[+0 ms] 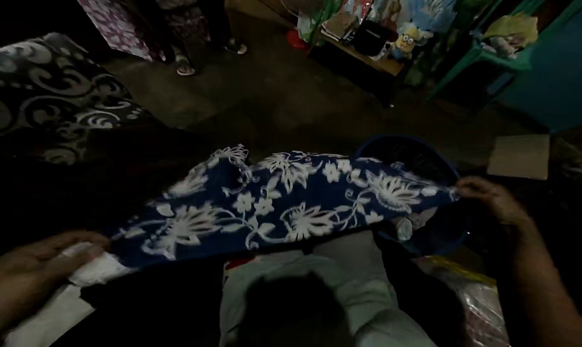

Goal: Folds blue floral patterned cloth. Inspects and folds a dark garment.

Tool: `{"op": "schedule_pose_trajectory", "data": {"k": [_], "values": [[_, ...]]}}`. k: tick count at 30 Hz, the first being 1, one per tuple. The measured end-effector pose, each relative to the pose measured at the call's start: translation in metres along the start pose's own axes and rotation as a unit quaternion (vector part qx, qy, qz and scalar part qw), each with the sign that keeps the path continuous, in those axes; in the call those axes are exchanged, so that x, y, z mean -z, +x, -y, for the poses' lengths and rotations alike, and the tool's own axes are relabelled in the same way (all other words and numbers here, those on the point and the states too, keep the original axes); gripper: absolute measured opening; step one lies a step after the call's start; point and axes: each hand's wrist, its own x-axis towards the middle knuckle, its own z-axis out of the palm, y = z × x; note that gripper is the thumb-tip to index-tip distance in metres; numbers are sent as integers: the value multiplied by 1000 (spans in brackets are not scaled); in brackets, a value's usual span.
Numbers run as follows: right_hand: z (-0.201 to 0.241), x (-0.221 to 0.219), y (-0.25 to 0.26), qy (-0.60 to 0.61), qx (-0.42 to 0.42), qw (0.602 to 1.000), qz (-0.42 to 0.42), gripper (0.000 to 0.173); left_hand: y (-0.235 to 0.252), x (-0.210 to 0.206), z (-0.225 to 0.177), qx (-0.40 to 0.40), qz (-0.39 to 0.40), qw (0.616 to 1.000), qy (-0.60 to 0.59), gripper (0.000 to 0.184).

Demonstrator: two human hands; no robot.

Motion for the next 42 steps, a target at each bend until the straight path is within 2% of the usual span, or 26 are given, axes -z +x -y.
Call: {"op": "schedule_pose_trajectory", "data": {"k": [3, 6, 10, 15, 17, 21, 24, 26, 27, 28, 30, 32, 34, 37, 40, 42], "values": [[-80, -31, -17, -5, -81, 995, 53, 17, -23, -45, 50, 72, 105, 991, 39, 24], [-116, -54, -27, 44, -103, 993, 36, 18, -34, -71, 72, 111, 113, 987, 33, 24], [-116, -58, -23, 46, -105, 993, 2, 18, -38, -70, 81, 117, 96, 988, 15, 23], [-108, -34, -20, 41, -36, 999, -5, 16, -50, -56, 70, 94, 94, 991, -6, 21], [-109, -27, -20, 13, -26, 1000, -4, 16, -53, -58, 69, 95, 115, 989, -8, 18], [-121, -25, -9, -51, -77, 996, 13, 19, -51, -89, 84, 95, 195, 976, -2, 18], [-127, -51, 10, -107, -136, 981, 91, 22, -32, -108, 84, 141, 244, 959, 35, 22], [-108, -75, 29, -228, -163, 946, 162, 30, -12, -113, 67, 164, 235, 954, 93, 29], [-95, -88, 41, -297, -163, 926, 168, 35, -2, -115, 56, 161, 209, 958, 114, 33], [-77, -103, 51, -339, -141, 920, 141, 39, 10, -116, 42, 138, 172, 967, 131, 36], [-27, -137, 62, -338, -33, 938, 63, 42, 34, -119, 17, 59, 103, 983, 143, 42], [28, -184, 64, -291, 86, 952, 33, 40, 62, -125, 0, -7, 55, 987, 151, 45], [72, -237, 60, -260, 152, 949, 89, 41, 89, -135, -10, -53, 32, 986, 156, 49], [110, -312, 49, -233, 232, 922, 203, 53, 121, -145, -24, -100, 43, 978, 176, 62], [132, -361, 33, -222, 217, 911, 271, 78, 137, -153, -25, -102, 67, 976, 183, 66], [142, -381, 25, -237, 191, 909, 285, 84, 142, -153, -26, -86, 77, 974, 194, 63]]}}
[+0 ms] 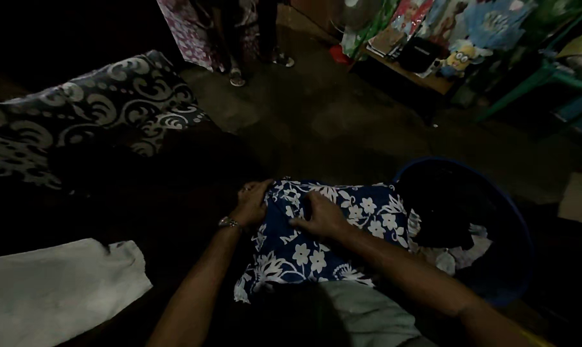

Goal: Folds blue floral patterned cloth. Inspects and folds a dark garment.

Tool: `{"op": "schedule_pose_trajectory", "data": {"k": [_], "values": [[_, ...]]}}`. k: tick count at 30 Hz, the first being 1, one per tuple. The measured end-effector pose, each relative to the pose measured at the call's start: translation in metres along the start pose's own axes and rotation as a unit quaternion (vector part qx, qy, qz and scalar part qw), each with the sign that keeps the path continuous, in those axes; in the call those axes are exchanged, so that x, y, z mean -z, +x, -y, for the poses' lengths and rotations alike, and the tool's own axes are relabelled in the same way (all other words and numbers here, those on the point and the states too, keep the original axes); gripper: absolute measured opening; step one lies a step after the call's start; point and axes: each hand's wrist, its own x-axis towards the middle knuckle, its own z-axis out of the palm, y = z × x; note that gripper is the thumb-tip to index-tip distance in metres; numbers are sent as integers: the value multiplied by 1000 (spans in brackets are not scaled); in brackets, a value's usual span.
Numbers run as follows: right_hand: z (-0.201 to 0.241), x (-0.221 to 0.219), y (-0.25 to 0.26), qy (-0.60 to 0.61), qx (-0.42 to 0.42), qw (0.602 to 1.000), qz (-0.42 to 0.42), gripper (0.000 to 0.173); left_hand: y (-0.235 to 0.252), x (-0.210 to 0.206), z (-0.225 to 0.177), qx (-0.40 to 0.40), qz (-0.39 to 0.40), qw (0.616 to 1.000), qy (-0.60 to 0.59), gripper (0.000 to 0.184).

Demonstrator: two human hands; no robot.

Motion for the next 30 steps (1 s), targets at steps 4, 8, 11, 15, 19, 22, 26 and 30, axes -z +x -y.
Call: {"op": "schedule_pose_trajectory", "data": {"k": [4, 8, 11, 15, 19, 22, 26, 30], "values": [[8, -8, 8, -12, -6, 999, 29, 48, -2, 9, 8, 17, 6, 1000, 15, 36], [-7, -3, 9, 90, 15, 996, -23, 32, -26, 22, 20, -7, -95, 995, 3, 15], [-14, -2, 2, 95, 104, 986, -94, 28, -51, 24, 25, -52, -190, 980, -12, 10], [-23, -10, -7, 43, 275, 944, -178, 20, -92, 21, 21, -53, -237, 970, 17, 25], [-30, -17, -24, -61, 412, 892, -174, 19, -134, -8, 25, -97, -292, 950, 60, 21], [-33, -25, -41, -117, 456, 872, -138, 14, -161, -33, 25, -93, -268, 958, 45, 15], [-48, -39, -49, -178, 459, 865, -97, 13, -182, -57, 29, -55, -146, 987, 49, 10], [-53, -42, -55, -173, 439, 880, -53, 13, -179, -61, 19, 20, -107, 994, -12, 30]]}}
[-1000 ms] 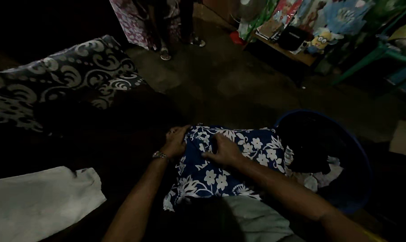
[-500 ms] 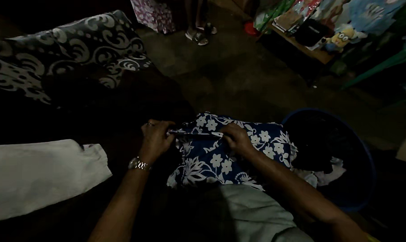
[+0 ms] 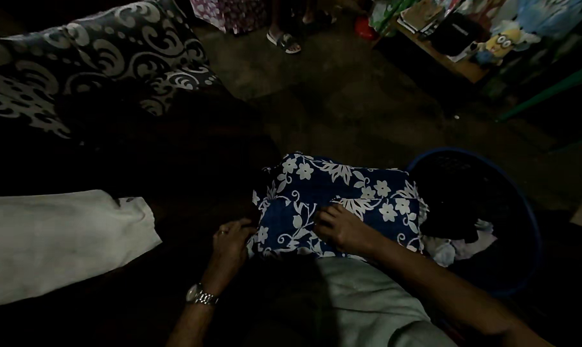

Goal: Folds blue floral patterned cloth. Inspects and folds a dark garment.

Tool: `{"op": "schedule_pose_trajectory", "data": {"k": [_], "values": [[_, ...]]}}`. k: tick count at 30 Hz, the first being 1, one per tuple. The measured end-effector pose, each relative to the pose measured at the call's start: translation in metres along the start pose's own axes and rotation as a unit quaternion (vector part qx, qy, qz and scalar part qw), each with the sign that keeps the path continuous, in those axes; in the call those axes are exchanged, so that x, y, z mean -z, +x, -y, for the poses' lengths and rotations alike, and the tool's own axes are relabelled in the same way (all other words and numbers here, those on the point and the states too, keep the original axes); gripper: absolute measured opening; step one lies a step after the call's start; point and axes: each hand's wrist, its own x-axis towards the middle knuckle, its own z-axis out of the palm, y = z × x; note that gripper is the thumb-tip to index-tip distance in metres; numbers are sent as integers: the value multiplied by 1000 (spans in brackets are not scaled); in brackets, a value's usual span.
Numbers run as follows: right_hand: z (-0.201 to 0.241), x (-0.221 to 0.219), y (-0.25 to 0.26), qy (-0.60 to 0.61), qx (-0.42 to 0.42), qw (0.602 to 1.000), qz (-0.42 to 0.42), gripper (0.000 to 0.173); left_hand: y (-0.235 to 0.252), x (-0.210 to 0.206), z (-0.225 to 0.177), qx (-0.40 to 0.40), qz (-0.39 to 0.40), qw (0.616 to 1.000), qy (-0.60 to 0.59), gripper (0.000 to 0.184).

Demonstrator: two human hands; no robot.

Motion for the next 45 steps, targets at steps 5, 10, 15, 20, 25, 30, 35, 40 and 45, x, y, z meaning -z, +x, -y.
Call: {"op": "schedule_pose_trajectory", "data": {"k": [5, 10, 15, 20, 25, 30, 35, 40, 45], "values": [[15, -8, 2, 7, -4, 1000, 9, 32, 27, -47, -24, -106, -104, 988, -36, 64], [-12, 10, -14, 11, -68, 997, 37, 35, 44, -57, -25, -145, -60, 986, -64, 60], [-96, 88, -35, 27, -388, 921, -8, 41, 96, 5, -17, 3, -61, 990, -130, 60], [-197, 104, -75, 216, -606, 759, 102, 65, 181, 10, -8, 142, 22, 968, -204, 59], [-227, 87, -95, 296, -630, 704, 139, 65, 233, -16, -8, 288, 61, 903, -313, 72], [-235, 89, -101, 311, -657, 673, 137, 77, 253, -27, -6, 325, 100, 858, -384, 72], [-234, 130, -99, 216, -659, 698, 178, 82, 248, 0, -40, 286, 182, 862, -377, 36], [-235, 154, -133, 76, -566, 792, 217, 38, 254, 10, -37, 268, 194, 899, -286, 31], [-203, 180, -170, -130, -478, 867, 48, 20, 262, 13, -6, 182, -47, 873, -451, 27]]}}
